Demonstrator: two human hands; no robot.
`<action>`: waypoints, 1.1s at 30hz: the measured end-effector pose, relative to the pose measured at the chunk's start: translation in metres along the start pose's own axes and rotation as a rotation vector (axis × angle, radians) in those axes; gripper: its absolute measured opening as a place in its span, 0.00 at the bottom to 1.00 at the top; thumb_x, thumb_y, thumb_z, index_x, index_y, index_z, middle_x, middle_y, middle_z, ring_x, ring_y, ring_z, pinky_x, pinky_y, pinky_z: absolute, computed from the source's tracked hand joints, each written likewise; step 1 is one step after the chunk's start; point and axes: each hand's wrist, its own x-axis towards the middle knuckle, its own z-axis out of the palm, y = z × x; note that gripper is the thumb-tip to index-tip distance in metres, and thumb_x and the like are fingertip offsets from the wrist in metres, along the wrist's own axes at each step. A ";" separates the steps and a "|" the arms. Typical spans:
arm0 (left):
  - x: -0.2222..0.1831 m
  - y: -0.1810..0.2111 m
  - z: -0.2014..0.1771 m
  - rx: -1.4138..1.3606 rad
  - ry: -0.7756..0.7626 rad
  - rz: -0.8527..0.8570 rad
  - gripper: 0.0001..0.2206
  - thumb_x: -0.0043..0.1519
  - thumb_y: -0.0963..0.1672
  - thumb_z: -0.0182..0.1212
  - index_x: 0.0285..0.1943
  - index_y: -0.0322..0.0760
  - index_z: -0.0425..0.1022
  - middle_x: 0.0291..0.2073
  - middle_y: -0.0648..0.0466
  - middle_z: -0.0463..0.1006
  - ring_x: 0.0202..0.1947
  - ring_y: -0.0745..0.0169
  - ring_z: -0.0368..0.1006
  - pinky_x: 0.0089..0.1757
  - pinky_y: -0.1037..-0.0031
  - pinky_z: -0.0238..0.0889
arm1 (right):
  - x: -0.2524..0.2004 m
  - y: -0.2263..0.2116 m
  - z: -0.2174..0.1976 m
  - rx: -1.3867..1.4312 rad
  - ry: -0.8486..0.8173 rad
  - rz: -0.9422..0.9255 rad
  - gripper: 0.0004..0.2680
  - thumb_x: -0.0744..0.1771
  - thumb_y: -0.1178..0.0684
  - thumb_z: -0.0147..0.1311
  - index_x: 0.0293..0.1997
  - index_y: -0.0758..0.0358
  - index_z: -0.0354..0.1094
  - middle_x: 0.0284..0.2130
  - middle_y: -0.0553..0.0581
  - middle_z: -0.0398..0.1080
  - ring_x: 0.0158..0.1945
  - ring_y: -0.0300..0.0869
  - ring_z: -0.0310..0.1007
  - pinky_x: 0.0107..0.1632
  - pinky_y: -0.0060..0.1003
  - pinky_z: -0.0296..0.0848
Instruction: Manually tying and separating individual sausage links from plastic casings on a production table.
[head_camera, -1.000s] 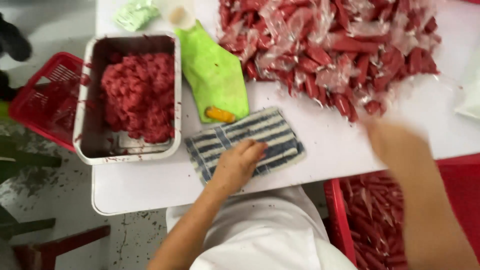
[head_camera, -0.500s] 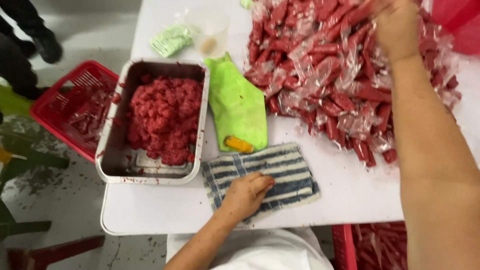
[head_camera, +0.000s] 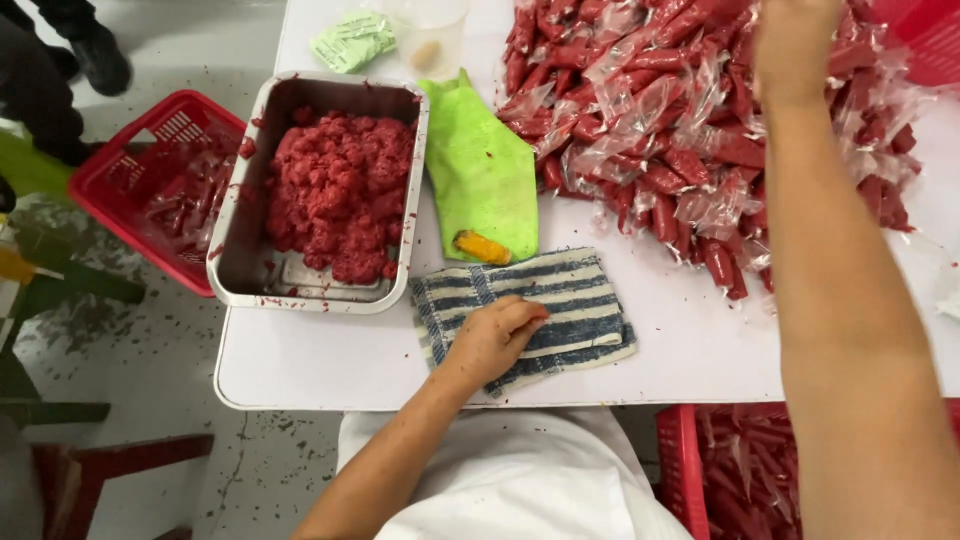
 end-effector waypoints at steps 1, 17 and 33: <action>0.002 -0.001 0.001 -0.038 0.002 -0.021 0.07 0.62 0.42 0.64 0.47 0.45 0.81 0.36 0.53 0.82 0.40 0.53 0.80 0.43 0.67 0.73 | -0.003 -0.018 -0.001 0.369 0.096 0.223 0.04 0.69 0.55 0.56 0.36 0.51 0.68 0.30 0.45 0.69 0.33 0.39 0.69 0.41 0.40 0.73; 0.048 0.077 -0.066 -0.343 0.090 0.066 0.31 0.66 0.62 0.46 0.74 0.53 0.53 0.63 0.45 0.69 0.54 0.58 0.76 0.45 0.69 0.81 | -0.142 -0.270 0.082 1.306 0.005 0.697 0.09 0.74 0.56 0.36 0.40 0.60 0.65 0.19 0.43 0.49 0.22 0.31 0.45 0.25 0.23 0.49; -0.009 0.089 -0.097 -0.090 -0.239 -0.079 0.14 0.65 0.49 0.59 0.30 0.41 0.65 0.22 0.58 0.71 0.24 0.64 0.64 0.30 0.70 0.55 | -0.146 -0.305 0.014 -0.331 -0.723 -0.342 0.20 0.72 0.57 0.43 0.76 0.63 0.51 0.77 0.67 0.49 0.81 0.53 0.33 0.65 0.85 0.25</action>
